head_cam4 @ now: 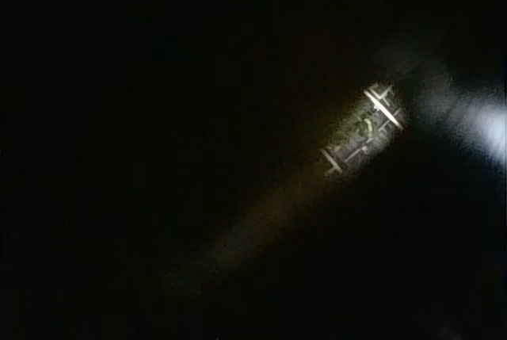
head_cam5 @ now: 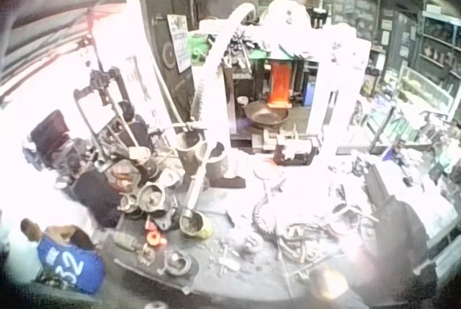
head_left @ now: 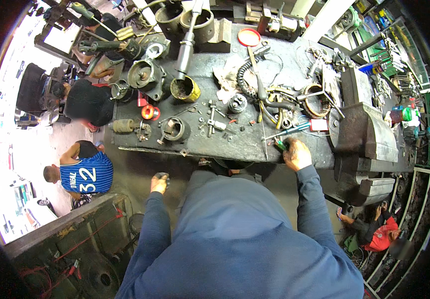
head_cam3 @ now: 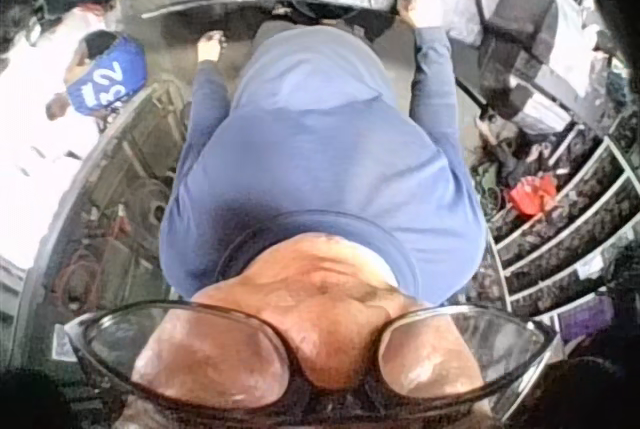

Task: The person uses a screwdriver to adjust components on a mechanical part clamped in a vise. They then remove the part, place it on the workbench, and use a small brush to clean or apply lubricant to internal components.

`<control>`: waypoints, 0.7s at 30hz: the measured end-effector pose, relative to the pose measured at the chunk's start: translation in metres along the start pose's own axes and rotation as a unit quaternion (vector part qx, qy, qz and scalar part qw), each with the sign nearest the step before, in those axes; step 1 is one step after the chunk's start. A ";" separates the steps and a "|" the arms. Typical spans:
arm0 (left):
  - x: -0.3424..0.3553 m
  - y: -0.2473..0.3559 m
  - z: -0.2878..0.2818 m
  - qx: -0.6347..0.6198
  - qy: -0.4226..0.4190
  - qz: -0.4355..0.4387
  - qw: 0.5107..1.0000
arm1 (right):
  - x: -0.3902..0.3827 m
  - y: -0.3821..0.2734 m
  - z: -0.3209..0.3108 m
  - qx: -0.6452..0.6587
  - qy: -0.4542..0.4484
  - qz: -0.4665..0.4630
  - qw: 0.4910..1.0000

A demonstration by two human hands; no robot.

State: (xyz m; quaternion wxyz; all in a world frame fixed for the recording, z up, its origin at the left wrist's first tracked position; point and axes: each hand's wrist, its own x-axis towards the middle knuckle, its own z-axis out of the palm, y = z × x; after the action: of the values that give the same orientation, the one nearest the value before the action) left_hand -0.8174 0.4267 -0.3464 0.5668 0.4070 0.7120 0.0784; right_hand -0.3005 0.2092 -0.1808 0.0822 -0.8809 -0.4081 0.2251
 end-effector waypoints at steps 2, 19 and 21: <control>0.009 -0.005 0.004 0.019 -0.013 0.005 1.000 | -0.004 0.000 0.007 0.000 0.088 0.005 0.996; 0.043 -0.039 -0.039 0.133 0.001 -0.080 0.988 | 0.041 -0.168 -0.025 0.289 0.118 -0.174 0.934; 0.052 -0.030 -0.042 0.104 -0.014 -0.061 0.993 | 0.085 -0.211 -0.028 0.315 0.169 -0.236 0.904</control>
State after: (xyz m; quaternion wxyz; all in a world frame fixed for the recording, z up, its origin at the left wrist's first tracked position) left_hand -0.8696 0.4565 -0.3882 0.5352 0.4202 0.7319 -0.0363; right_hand -0.3835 0.4121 -0.1150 0.4738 -0.7118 -0.4921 0.1632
